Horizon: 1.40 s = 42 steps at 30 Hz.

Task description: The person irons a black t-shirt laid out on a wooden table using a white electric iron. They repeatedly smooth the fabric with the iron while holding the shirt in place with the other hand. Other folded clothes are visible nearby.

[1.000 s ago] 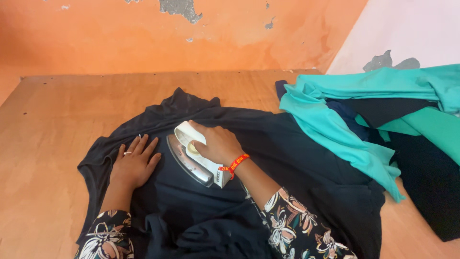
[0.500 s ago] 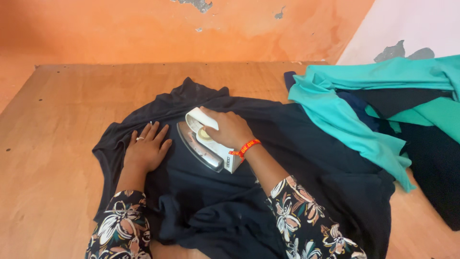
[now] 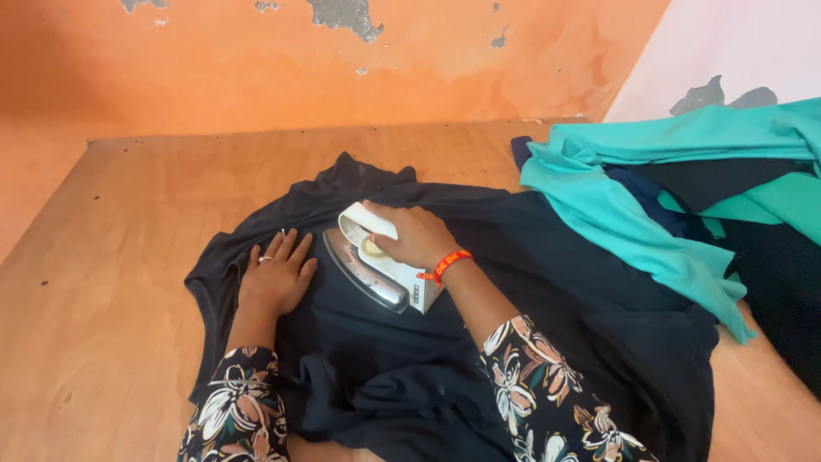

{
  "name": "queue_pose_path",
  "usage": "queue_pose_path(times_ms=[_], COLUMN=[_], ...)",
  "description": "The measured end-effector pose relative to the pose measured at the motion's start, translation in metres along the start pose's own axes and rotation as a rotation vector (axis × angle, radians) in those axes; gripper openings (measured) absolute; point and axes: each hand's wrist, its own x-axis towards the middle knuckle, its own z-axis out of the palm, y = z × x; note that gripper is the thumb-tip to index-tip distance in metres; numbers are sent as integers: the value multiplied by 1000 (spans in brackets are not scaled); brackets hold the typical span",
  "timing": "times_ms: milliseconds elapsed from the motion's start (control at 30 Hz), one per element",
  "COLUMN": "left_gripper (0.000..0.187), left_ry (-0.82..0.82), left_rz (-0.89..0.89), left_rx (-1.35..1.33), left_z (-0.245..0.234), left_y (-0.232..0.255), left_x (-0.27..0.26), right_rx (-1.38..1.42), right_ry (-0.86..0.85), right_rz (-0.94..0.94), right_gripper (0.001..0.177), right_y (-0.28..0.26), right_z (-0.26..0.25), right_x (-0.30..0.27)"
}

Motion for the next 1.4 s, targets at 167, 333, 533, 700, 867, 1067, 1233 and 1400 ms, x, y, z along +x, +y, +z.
queue_pose_path(times_ms=[167,333,533,700,867,1067,1233,1400], left_gripper=[62,60,60,61,59,58,58,59], left_ry=[32,260,154,110,144,161,170,151], left_rz=[5,79,7,20,19,39,43,36], left_rx=[1,94,-9,42,7,32,12,20], left_z=[-4,-11,9,15,10,2,9,8], left_y=[2,12,-4,-8,-3,-2,-2,-4], left_x=[-2,-11,-5,3,-4,-5,-4,2], right_rx=[56,-17,196,292,136,4,-22,-33], right_ry=[-102,-86,-173,-257,-185,-124,-47,-16], right_rz=[141,130,34,-100,-83,114,138,77], right_gripper=[65,65,66,65,62,64,64,66], right_y=[-11,-14,-6,4,7,2,15,17], right_z=[-8,-9,-13,-27,-30,-22,-1,4], right_x=[-5,-6,-18,-45,-47,-23,14,33])
